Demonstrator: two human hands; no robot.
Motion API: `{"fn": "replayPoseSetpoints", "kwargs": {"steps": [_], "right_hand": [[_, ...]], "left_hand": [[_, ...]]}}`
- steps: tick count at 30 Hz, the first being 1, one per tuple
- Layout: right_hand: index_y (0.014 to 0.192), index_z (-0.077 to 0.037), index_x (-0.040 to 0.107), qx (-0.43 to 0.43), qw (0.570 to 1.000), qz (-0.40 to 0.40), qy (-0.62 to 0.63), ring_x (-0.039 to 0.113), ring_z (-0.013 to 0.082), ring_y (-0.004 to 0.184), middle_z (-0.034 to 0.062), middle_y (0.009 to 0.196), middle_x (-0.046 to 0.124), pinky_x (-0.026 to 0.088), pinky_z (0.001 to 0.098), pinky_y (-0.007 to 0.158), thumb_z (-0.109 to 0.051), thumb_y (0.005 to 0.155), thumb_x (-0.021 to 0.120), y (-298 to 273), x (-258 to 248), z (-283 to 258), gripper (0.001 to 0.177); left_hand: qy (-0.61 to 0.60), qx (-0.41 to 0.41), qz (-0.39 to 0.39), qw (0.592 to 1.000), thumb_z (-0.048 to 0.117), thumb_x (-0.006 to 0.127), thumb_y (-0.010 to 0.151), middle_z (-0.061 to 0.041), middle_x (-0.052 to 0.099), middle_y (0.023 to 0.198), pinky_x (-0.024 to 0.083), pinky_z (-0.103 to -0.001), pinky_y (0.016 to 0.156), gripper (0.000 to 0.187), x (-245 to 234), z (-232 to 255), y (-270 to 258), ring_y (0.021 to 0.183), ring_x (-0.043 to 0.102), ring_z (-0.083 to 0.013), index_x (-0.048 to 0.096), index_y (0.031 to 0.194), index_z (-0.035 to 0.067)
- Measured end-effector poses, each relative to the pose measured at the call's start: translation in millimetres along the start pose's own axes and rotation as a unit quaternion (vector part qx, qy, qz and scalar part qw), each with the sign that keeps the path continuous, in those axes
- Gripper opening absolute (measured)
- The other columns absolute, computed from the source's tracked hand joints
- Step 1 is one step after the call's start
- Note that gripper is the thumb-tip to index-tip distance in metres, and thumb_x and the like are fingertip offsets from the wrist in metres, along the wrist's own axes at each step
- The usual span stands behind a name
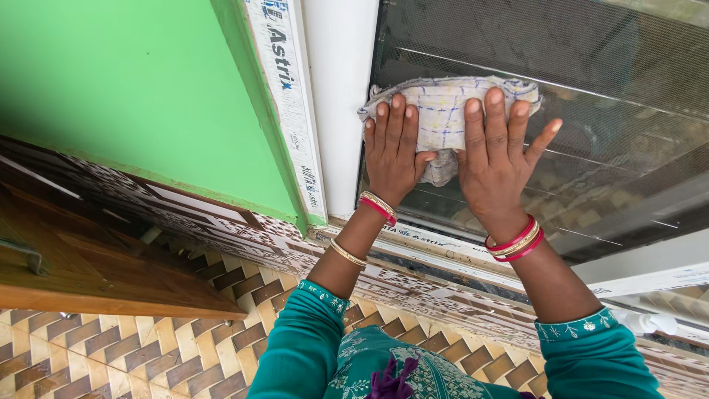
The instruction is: The person cleans a glass window by applying liquid from a dispenser bottle and wiping the glass surface with a cloth.
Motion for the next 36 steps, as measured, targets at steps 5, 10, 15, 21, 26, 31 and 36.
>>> {"fn": "replayPoseSetpoints", "kwargs": {"steps": [5,10,15,21,26,31,36], "right_hand": [[0.167,-0.016,0.042,-0.036,0.999,-0.006,-0.01,0.001,0.0277,0.165,0.0074,0.176,0.023,-0.007,0.0662,0.127,-0.028,0.111,0.066,-108,58,-29,0.062],[0.163,-0.026,0.048,-0.043,0.996,-0.02,-0.075,0.002,0.0214,0.164,-0.0019,0.174,0.026,-0.007,0.0649,0.129,-0.025,0.109,0.067,-152,79,-42,0.057],[0.162,-0.023,0.052,-0.027,0.997,0.025,-0.074,0.007,0.023,0.164,0.0012,0.174,0.028,-0.007,0.0675,0.126,-0.025,0.11,0.068,-89,38,-13,0.055],[0.17,-0.011,0.04,0.077,0.996,0.018,-0.037,0.008,0.0301,0.166,0.0113,0.178,0.025,-0.005,0.0723,0.123,-0.016,0.111,0.068,1,-39,28,0.065],[0.168,-0.008,0.035,0.104,0.994,0.017,-0.029,0.004,0.0317,0.166,0.0129,0.177,0.019,-0.003,0.0747,0.126,-0.016,0.109,0.071,-58,-2,14,0.069],[0.164,-0.007,0.033,0.126,0.992,-0.001,-0.017,-0.005,0.0301,0.164,0.011,0.176,0.009,-0.005,0.0757,0.124,-0.04,0.113,0.057,-179,65,-23,0.066],[0.163,-0.012,0.033,0.153,0.987,0.038,-0.037,-0.002,0.0262,0.163,0.0054,0.175,0.011,-0.007,0.0733,0.125,-0.053,0.112,0.034,-171,68,-11,0.066]], "left_hand": [[0.044,0.071,-0.043,0.996,0.054,0.029,0.115,-0.012,0.011,0.175,0.004,-0.054,0.132,0.069,37,-36,-132,0.164,0.001,-0.0301,0.021,0.167,0.009],[0.025,0.044,-0.097,0.994,0.051,0.035,0.116,-0.012,0.005,0.175,0.004,-0.056,0.132,0.068,57,-39,-201,0.164,-0.002,-0.0309,0.019,0.166,0.008],[0.03,0.085,-0.038,0.995,0.054,0.036,0.113,-0.011,0.011,0.175,0.001,-0.054,0.133,0.071,32,-19,-106,0.163,0.001,-0.0296,0.022,0.167,0.011],[0.033,0.116,-0.047,0.992,0.058,0.035,0.117,-0.004,0.011,0.176,-0.002,-0.048,0.135,0.068,-11,27,43,0.165,0.002,-0.0231,0.023,0.169,0.015],[0.039,0.164,-0.069,0.983,0.056,0.037,0.116,-0.003,0.008,0.177,-0.004,-0.048,0.133,0.069,7,16,-12,0.164,0.0,-0.0221,0.019,0.17,0.017],[0.08,0.225,-0.104,0.966,0.054,0.04,0.113,-0.001,0.011,0.176,-0.004,-0.049,0.132,0.068,40,-3,-136,0.163,0.0,-0.0201,0.022,0.17,0.021],[0.054,0.202,-0.105,0.972,0.056,0.035,0.114,-0.002,0.013,0.176,-0.003,-0.05,0.132,0.066,44,12,-123,0.163,0.002,-0.0206,0.026,0.168,0.02]]}}
Point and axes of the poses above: each hand's wrist, its own y-axis towards the middle knuckle, its own x-axis out of the palm, z = x × y, the point moved 1 cm from there along y, towards the middle knuckle
